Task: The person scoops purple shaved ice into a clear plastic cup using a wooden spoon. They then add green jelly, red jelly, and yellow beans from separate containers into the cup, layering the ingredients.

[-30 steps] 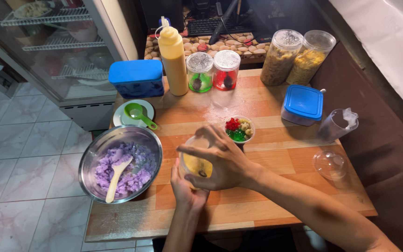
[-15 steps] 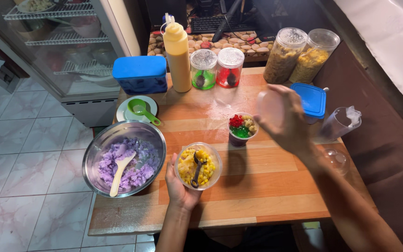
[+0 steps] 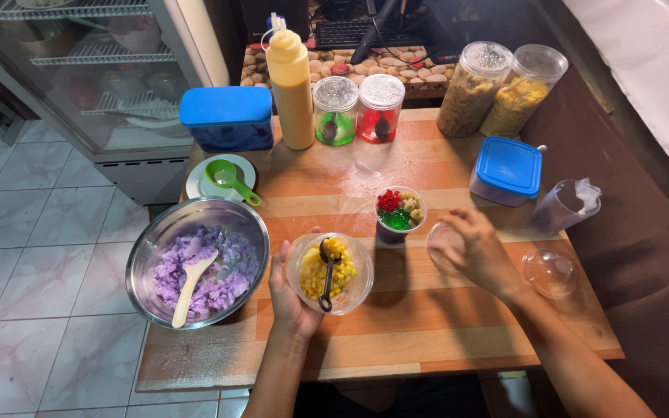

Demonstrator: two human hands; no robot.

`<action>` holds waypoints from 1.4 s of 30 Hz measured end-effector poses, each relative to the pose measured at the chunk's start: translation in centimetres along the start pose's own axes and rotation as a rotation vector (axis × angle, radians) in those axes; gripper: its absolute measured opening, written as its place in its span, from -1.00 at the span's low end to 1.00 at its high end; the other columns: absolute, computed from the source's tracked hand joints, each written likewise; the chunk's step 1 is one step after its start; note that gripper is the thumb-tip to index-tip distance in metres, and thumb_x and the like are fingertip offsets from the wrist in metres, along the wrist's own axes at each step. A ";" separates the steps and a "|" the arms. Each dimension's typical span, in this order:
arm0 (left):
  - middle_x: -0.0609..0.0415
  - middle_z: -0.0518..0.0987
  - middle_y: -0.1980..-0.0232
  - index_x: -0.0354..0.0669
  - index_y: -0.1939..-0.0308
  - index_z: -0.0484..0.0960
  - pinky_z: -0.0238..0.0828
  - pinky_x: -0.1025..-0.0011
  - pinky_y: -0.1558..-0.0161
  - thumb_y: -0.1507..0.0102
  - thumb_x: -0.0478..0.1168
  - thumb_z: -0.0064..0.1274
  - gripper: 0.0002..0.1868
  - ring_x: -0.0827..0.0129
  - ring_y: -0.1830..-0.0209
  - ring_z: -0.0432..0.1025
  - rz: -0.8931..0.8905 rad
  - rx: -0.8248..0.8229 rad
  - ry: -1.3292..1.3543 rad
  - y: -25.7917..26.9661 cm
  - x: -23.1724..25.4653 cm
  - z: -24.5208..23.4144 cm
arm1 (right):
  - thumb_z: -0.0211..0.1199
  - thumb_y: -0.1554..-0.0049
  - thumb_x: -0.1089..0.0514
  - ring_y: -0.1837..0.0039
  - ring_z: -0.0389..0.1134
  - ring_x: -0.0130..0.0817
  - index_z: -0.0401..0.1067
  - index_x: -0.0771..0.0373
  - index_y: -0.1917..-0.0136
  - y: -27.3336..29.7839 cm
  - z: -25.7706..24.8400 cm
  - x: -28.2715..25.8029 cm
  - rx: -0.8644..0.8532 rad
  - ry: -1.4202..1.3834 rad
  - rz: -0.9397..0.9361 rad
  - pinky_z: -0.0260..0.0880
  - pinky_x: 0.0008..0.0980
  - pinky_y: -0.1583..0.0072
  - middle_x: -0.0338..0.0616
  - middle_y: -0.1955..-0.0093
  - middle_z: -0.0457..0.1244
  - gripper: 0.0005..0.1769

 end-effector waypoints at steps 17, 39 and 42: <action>0.05 0.69 0.11 -0.24 -0.27 0.54 0.46 0.61 0.60 -0.51 0.23 -0.25 -0.38 0.50 0.36 0.57 -0.188 -0.168 -0.227 -0.7 -1.0 -0.7 | 0.32 0.15 0.27 -0.18 0.33 -0.14 0.51 0.21 -0.02 -3.1 -3.8 -16.5 -0.370 -0.219 -0.907 0.40 -0.21 -0.21 -0.10 -0.03 0.27 -0.60; -0.05 0.60 -0.14 -0.20 -0.28 0.43 0.63 0.23 0.06 -0.37 0.27 -0.32 -0.32 0.23 -0.05 0.57 -0.126 0.142 -0.251 0.0 -0.5 -0.2 | 0.26 -0.23 0.18 0.38 0.06 -0.70 0.50 0.32 0.30 -0.2 1.1 -9.9 -0.124 -1.044 0.475 -0.03 -0.55 0.36 -0.43 0.42 0.20 -0.71; -0.09 0.60 -0.12 -0.19 -0.28 0.43 0.65 0.18 0.10 -0.37 0.28 -0.33 -0.31 0.18 0.00 0.58 -0.136 0.120 -0.245 0.0 -0.5 -0.3 | 0.27 -0.24 0.18 0.37 0.05 -0.67 0.50 0.34 0.28 -0.3 0.7 -9.2 -0.077 -1.080 0.494 -0.03 -0.55 0.34 -0.39 0.42 0.21 -0.72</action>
Point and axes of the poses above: each hand's wrist, its own y-axis away from the middle knuckle, its own z-axis out of the palm, x = y × z, the point moved 3 cm from there along -y, towards the middle knuckle
